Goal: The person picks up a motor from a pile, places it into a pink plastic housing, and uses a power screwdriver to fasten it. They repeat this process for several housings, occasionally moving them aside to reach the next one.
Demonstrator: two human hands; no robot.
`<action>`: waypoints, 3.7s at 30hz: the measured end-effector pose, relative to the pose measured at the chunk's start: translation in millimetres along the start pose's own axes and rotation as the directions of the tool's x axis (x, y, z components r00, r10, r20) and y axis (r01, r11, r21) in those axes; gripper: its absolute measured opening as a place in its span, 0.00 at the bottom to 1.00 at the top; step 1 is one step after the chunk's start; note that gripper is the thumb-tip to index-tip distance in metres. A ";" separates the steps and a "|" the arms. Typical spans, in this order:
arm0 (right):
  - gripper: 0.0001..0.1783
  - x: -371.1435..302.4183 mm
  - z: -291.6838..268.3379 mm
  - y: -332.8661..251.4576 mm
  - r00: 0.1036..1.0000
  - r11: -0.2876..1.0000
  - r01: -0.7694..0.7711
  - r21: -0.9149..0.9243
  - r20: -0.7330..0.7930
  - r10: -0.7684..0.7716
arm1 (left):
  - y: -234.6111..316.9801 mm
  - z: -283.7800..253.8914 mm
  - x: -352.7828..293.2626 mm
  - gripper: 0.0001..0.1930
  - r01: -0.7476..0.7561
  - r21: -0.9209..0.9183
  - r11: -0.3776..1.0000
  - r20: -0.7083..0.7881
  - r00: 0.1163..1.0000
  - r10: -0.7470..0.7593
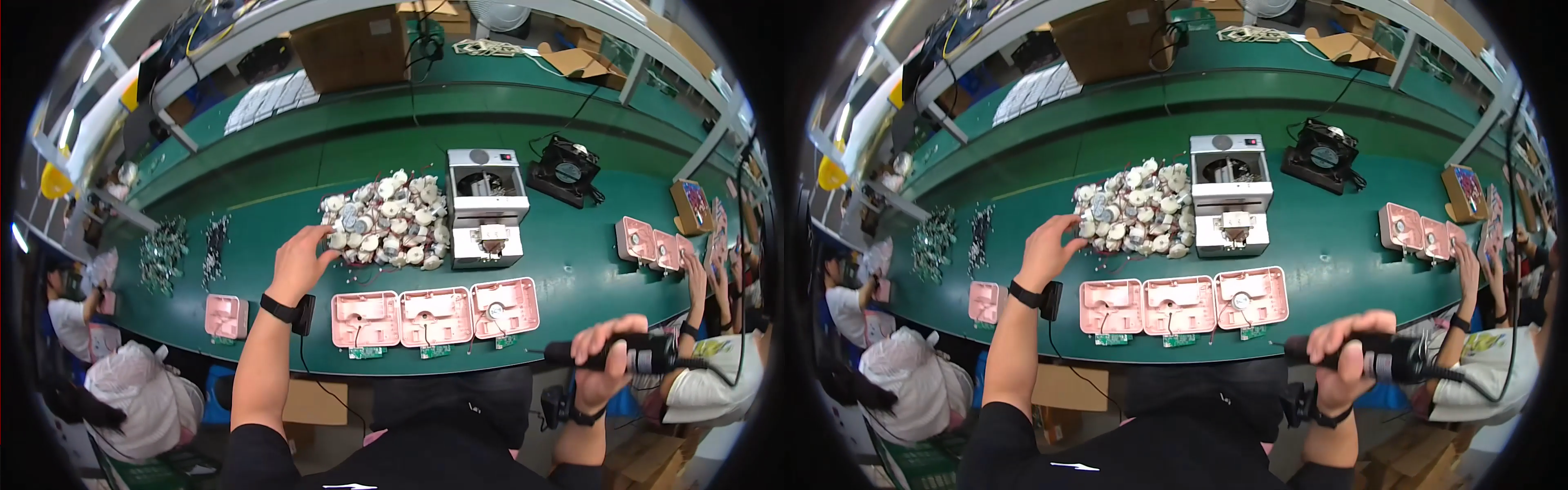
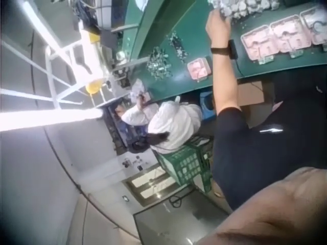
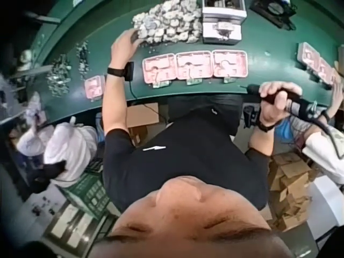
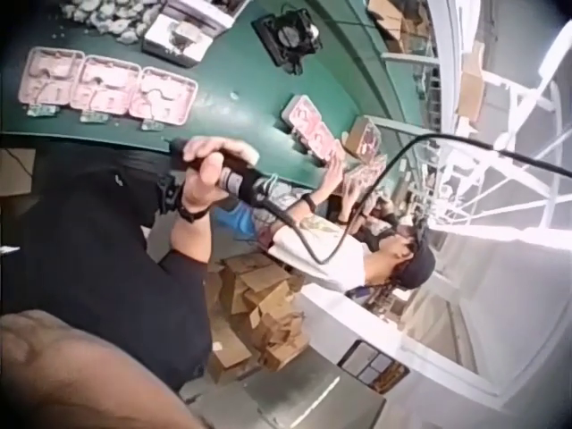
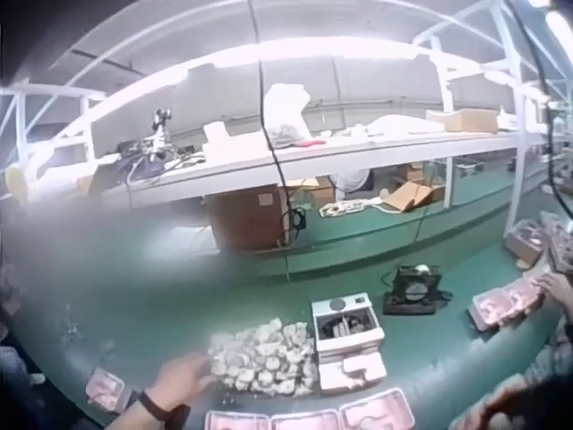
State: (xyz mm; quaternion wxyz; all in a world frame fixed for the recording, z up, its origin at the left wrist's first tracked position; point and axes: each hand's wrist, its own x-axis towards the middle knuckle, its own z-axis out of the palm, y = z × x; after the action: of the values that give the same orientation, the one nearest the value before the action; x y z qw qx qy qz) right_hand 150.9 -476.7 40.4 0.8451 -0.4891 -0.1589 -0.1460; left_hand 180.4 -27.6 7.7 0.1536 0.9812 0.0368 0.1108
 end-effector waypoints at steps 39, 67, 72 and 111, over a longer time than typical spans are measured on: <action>0.27 -19.8 22.3 0.3 0.741 0.796 -0.596 -0.103 0.312 0.595 | 131.3 -10.1 -142.0 0.20 0.479 -0.873 0.091 0.479 0.808 0.343; 0.26 14.5 43.0 -0.6 0.484 0.732 -0.635 -0.248 0.611 0.626 | 166.5 0.9 -153.7 0.16 -0.012 -0.908 0.419 0.157 0.917 0.367; 0.25 9.6 45.7 -2.2 0.484 0.730 -0.628 -0.269 0.600 0.637 | 157.9 -12.7 -167.9 0.17 0.027 -0.895 0.446 0.214 0.903 0.374; 0.27 -1.8 90.9 -21.7 0.395 0.732 -0.242 -0.637 0.624 0.674 | 151.5 17.1 -165.2 0.11 0.085 -0.695 0.714 0.022 0.995 -0.097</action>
State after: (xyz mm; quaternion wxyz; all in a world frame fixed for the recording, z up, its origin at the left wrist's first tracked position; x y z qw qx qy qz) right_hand 129.0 -407.6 99.4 0.5333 -0.7009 -0.3518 0.3171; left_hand 29.4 -194.1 4.6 0.5151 0.8481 0.0420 0.1165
